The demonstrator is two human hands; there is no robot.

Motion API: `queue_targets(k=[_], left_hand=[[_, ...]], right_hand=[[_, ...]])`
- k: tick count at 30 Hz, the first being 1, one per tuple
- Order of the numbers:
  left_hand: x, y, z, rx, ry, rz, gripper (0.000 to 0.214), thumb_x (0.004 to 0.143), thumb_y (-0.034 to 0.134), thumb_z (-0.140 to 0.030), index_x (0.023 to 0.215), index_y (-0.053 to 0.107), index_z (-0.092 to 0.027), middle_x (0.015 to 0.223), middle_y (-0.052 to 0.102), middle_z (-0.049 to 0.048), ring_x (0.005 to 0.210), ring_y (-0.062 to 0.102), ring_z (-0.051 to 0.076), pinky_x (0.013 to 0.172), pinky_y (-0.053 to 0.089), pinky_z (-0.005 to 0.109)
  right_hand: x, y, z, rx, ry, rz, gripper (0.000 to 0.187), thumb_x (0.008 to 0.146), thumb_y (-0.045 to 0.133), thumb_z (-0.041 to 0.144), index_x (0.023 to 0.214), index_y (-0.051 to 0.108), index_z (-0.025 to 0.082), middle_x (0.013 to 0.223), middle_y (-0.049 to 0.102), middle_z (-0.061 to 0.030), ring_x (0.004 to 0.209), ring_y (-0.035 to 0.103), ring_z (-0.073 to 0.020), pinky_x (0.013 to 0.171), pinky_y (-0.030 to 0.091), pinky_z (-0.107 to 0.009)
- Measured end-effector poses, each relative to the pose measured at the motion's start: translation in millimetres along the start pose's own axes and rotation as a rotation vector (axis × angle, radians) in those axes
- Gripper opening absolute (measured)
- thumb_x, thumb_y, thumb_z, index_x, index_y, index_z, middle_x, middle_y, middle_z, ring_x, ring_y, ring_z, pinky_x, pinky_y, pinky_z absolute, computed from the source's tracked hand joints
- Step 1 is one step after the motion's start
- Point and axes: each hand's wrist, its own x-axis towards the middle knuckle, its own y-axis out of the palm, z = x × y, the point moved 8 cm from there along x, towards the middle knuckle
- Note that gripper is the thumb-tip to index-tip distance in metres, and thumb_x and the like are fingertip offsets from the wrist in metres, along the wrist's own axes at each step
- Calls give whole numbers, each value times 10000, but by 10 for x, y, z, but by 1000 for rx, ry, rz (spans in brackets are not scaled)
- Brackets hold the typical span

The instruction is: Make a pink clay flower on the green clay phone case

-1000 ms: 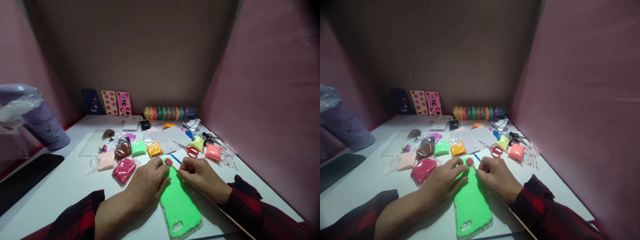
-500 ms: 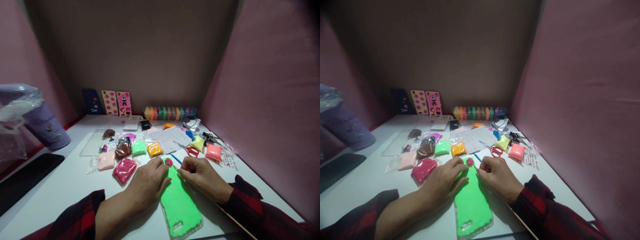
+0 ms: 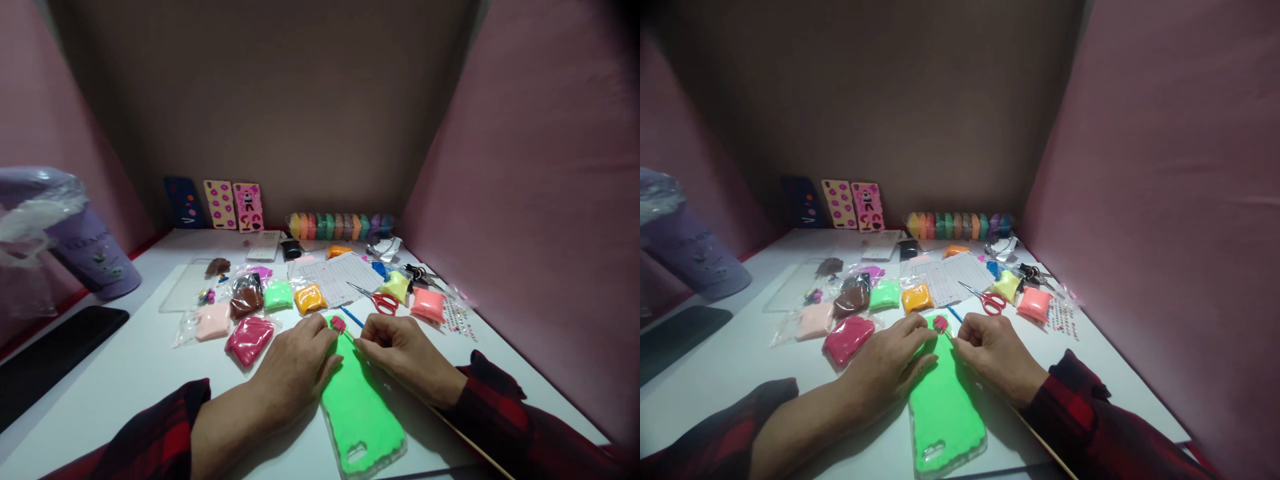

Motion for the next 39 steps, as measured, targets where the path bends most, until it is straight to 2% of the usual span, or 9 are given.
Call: queue_targets(k=[21, 39], left_hand=[[6, -1, 13, 16, 8, -12, 100, 899, 510, -211, 964, 569, -163, 966, 549, 60, 829, 546, 210, 672, 478, 338], [-7, -12, 1, -7, 0, -5, 94, 898, 510, -208, 964, 566, -171, 966, 551, 58, 826, 545, 209, 678, 485, 346]], right_hand=[[-9, 46, 45, -22, -31, 43, 214, 809, 560, 253, 614, 531, 171, 535, 469, 47, 516, 396, -91, 472, 291, -214], [2, 1, 51, -19, -13, -8, 241, 817, 558, 288, 605, 541, 174, 524, 470, 37, 505, 399, -98, 459, 285, -217]])
